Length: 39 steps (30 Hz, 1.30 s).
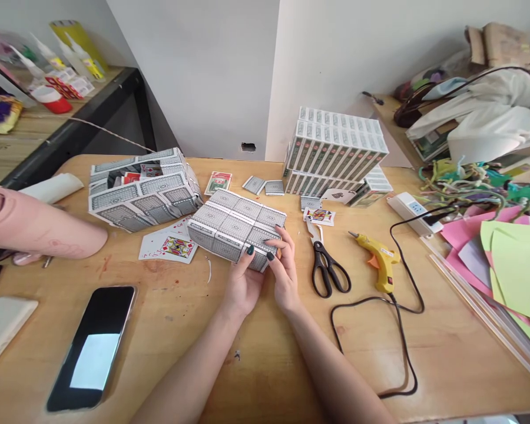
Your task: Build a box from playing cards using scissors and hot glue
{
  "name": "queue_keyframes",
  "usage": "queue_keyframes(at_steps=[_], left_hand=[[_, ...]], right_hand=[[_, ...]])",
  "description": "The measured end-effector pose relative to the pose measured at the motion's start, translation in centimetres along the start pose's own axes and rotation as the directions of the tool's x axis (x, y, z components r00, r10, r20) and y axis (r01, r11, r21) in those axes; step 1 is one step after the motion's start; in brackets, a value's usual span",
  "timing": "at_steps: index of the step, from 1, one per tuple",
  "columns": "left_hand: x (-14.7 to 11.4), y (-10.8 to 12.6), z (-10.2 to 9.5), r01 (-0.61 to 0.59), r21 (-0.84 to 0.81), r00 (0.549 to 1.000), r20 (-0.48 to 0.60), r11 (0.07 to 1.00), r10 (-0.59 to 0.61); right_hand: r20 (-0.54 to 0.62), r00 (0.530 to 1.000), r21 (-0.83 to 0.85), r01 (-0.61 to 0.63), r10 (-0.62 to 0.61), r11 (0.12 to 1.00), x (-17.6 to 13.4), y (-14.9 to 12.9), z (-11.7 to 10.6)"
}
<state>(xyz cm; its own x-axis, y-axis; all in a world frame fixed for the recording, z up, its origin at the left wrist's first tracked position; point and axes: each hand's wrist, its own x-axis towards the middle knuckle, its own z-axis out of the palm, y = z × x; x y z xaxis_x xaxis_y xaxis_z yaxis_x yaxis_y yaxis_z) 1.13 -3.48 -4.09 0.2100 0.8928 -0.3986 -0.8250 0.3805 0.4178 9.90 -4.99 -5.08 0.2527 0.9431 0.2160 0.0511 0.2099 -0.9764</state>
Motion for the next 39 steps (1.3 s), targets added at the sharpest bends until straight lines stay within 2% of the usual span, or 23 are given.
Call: queue_keyframes(at_steps=[8,12,20,30,33,35,37,39], left_hand=[[0.0,0.2,-0.1,0.017,0.047,0.999,0.038,0.999,-0.019],[0.0,0.3,-0.1,-0.005,0.024,1.000,0.008,1.000,0.005],[0.3,0.5,-0.1,0.035,0.015,0.999,-0.037,0.999,-0.034],[0.3,0.9,-0.3,0.020,-0.018,1.000,-0.012,1.000,-0.020],[0.4,1.7,-0.5,-0.038,0.039,0.998,-0.042,0.999,0.039],[0.2,2.6,-0.3,-0.112,0.125,0.991,-0.064,0.986,0.121],[0.0,3.8,0.3,-0.198,0.248,0.974,-0.054,0.948,0.218],[-0.3,5.2,1.3,-0.251,0.390,0.959,-0.022,0.886,0.281]], right_hand=[[-0.009,1.000,-0.020,-0.006,0.006,1.000,-0.1,0.8,0.1],[-0.004,1.000,-0.058,-0.004,0.004,0.998,0.0,0.6,-0.1],[-0.028,1.000,-0.069,-0.003,0.001,0.998,-0.2,0.7,0.2],[0.068,0.996,-0.101,0.072,-0.065,0.992,0.6,0.3,-1.6],[0.026,0.995,-0.128,0.098,-0.096,0.987,0.3,-0.1,-1.8],[0.006,0.993,-0.157,0.118,-0.118,0.981,0.0,-0.3,-1.9],[0.005,0.992,-0.188,0.125,-0.126,0.974,-0.2,-0.4,-2.1],[-0.001,0.997,-0.194,0.080,-0.082,0.978,-0.1,-0.5,-2.1]])
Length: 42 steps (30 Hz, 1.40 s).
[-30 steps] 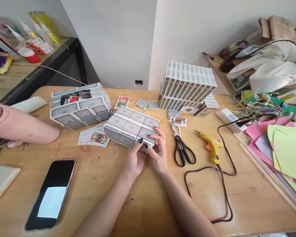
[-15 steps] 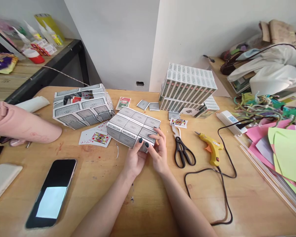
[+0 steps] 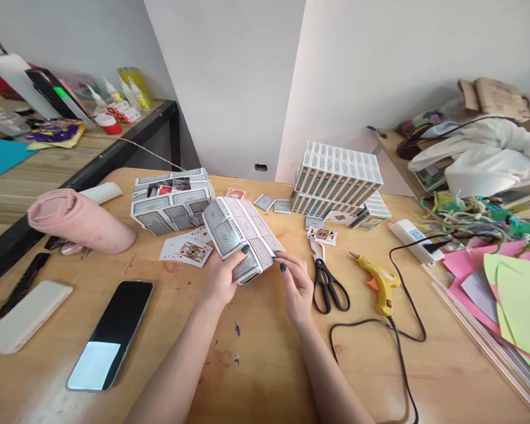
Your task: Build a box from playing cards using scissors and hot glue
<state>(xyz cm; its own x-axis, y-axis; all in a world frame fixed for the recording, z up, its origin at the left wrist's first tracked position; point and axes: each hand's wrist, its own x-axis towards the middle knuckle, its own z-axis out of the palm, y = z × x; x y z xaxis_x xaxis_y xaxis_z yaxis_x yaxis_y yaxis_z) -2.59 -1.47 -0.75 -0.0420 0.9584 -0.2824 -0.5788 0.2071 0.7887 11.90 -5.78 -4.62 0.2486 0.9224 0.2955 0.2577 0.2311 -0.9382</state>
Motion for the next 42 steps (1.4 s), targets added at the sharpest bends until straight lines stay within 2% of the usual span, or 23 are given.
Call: queue_keyframes(at_steps=[3,5,7,8,9,12,14,17,20,25,30,33,36,40,42], left_hand=[[0.3,2.5,0.8,-0.010,0.216,1.000,0.007,0.976,0.009],[0.6,3.8,1.5,-0.001,0.343,0.998,0.059,0.939,-0.021],[0.9,4.6,2.2,-0.017,0.446,0.988,0.146,0.895,-0.055],[1.1,4.9,2.5,-0.038,0.482,0.981,0.186,0.875,-0.060],[1.3,5.1,2.8,-0.063,0.514,0.975,0.216,0.855,-0.059],[2.0,5.4,3.4,-0.131,0.613,0.965,0.257,0.779,-0.040],[2.3,5.6,3.6,-0.157,0.673,0.954,0.294,0.723,-0.067],[2.3,5.8,3.7,-0.168,0.705,0.914,0.373,0.689,-0.159],[2.1,6.1,3.6,-0.131,0.705,0.876,0.412,0.697,-0.253],[2.3,6.4,3.2,-0.069,0.724,0.872,0.377,0.686,-0.311],[2.4,6.4,3.1,-0.160,0.817,0.864,0.387,0.554,-0.322],[2.2,6.4,3.3,-0.220,0.855,0.863,0.395,0.470,-0.315],[2.1,6.3,3.5,-0.249,0.870,0.865,0.397,0.425,-0.307],[2.2,6.4,3.4,-0.264,0.856,0.841,0.430,0.444,-0.330],[2.2,6.8,3.2,-0.288,0.821,0.794,0.493,0.492,-0.357]], right_hand=[[-0.026,0.993,0.028,-0.111,0.111,0.993,0.8,-0.9,0.0],[-0.015,0.989,0.070,-0.148,0.149,0.986,1.7,-2.3,0.0],[0.080,0.983,0.142,-0.176,0.166,0.974,2.9,-4.3,-0.4],[0.162,0.971,0.163,-0.202,0.175,0.966,3.5,-5.4,-0.7],[0.234,0.956,0.143,-0.214,0.177,0.966,4.0,-6.5,-1.1],[0.311,0.942,-0.007,-0.132,0.127,0.991,5.0,-9.0,-2.3],[0.357,0.926,-0.124,-0.081,0.121,0.989,5.2,-9.6,-2.7],[0.364,0.923,-0.269,-0.025,0.126,0.963,5.2,-9.4,-2.8],[0.354,0.929,-0.347,0.024,0.107,0.938,5.1,-8.7,-2.8],[0.445,0.894,-0.422,0.149,0.061,0.894,5.3,-8.8,-3.0],[0.478,0.878,-0.416,0.214,0.012,0.884,5.3,-9.3,-3.0],[0.476,0.879,-0.424,0.201,0.029,0.883,5.2,-9.3,-2.9],[0.457,0.886,-0.438,0.150,0.076,0.887,5.2,-9.1,-2.9],[0.445,0.888,-0.421,0.089,0.120,0.903,5.3,-9.0,-2.9],[0.444,0.888,-0.414,0.088,0.117,0.906,5.5,-9.0,-3.0]])
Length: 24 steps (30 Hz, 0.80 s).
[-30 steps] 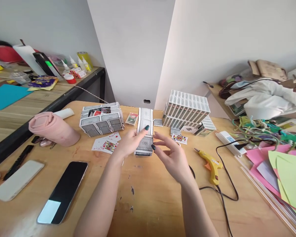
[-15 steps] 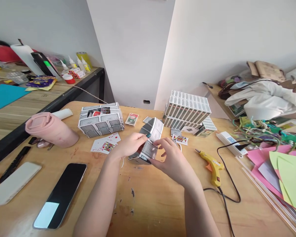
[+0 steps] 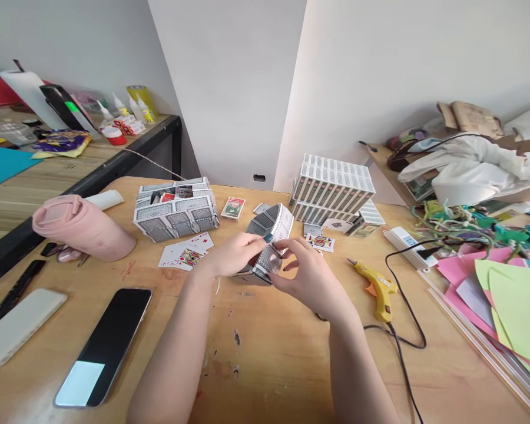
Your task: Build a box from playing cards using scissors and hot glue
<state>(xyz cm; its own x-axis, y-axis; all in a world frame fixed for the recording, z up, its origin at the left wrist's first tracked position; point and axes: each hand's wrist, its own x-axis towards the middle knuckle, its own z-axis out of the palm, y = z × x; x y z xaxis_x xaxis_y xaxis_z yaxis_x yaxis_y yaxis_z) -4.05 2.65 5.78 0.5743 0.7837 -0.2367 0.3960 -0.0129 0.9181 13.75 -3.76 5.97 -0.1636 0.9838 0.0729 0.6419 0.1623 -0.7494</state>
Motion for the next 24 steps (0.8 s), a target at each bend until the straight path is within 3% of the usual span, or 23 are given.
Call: queue_keyframes(at_steps=[4,6,15,19,24], left_hand=[[-0.57,0.21,-0.57,-0.102,-0.168,0.953,0.265,0.980,0.144],[-0.72,0.24,-0.58,-0.107,-0.208,0.934,0.314,0.972,0.170],[-0.55,0.06,-0.21,-0.170,-0.166,0.936,0.281,0.971,0.212],[-0.58,0.22,-0.36,-0.240,-0.205,0.923,0.255,0.949,0.288],[-0.53,0.23,-0.41,-0.241,-0.254,0.919,0.251,0.937,0.304]], right_hand=[[-0.030,0.999,-0.030,0.024,-0.025,0.999,0.15,0.06,-0.31],[-0.030,0.999,-0.026,0.030,-0.031,0.999,0.20,0.20,-0.42],[-0.045,0.998,-0.018,0.034,-0.035,0.999,0.30,0.94,-0.36],[-0.099,0.995,-0.007,0.004,-0.005,1.000,0.46,0.77,-0.16],[-0.140,0.990,0.041,0.005,0.001,0.999,0.55,0.82,-0.15]])
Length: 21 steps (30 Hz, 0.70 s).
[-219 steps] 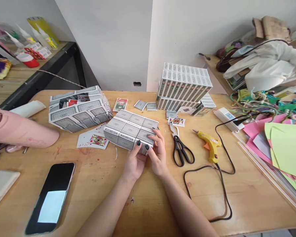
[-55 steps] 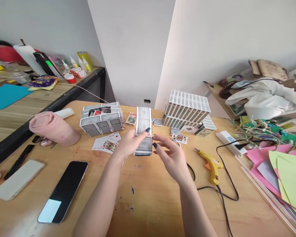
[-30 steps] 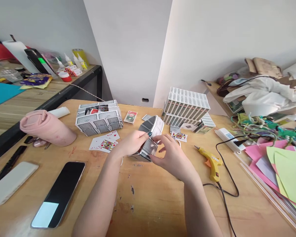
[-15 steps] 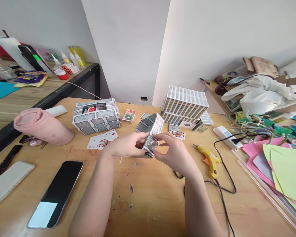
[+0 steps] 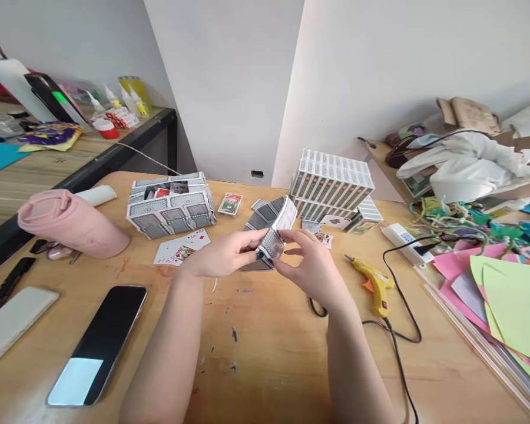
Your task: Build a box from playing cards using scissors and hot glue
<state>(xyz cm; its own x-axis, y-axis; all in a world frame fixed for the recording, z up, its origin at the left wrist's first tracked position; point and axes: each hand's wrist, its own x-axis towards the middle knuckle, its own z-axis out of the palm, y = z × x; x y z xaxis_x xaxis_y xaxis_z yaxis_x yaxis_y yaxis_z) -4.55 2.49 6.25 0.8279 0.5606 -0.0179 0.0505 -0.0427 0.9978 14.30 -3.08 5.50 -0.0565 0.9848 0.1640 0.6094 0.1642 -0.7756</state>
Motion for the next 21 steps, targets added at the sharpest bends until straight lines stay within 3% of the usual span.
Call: queue_keyframes(at_steps=[21], left_hand=[[0.55,-0.24,0.41,0.071,0.022,0.978,-0.200,0.997,-0.065]], right_hand=[[-0.070,0.995,0.187,-0.054,0.068,0.981,0.96,1.00,0.94]])
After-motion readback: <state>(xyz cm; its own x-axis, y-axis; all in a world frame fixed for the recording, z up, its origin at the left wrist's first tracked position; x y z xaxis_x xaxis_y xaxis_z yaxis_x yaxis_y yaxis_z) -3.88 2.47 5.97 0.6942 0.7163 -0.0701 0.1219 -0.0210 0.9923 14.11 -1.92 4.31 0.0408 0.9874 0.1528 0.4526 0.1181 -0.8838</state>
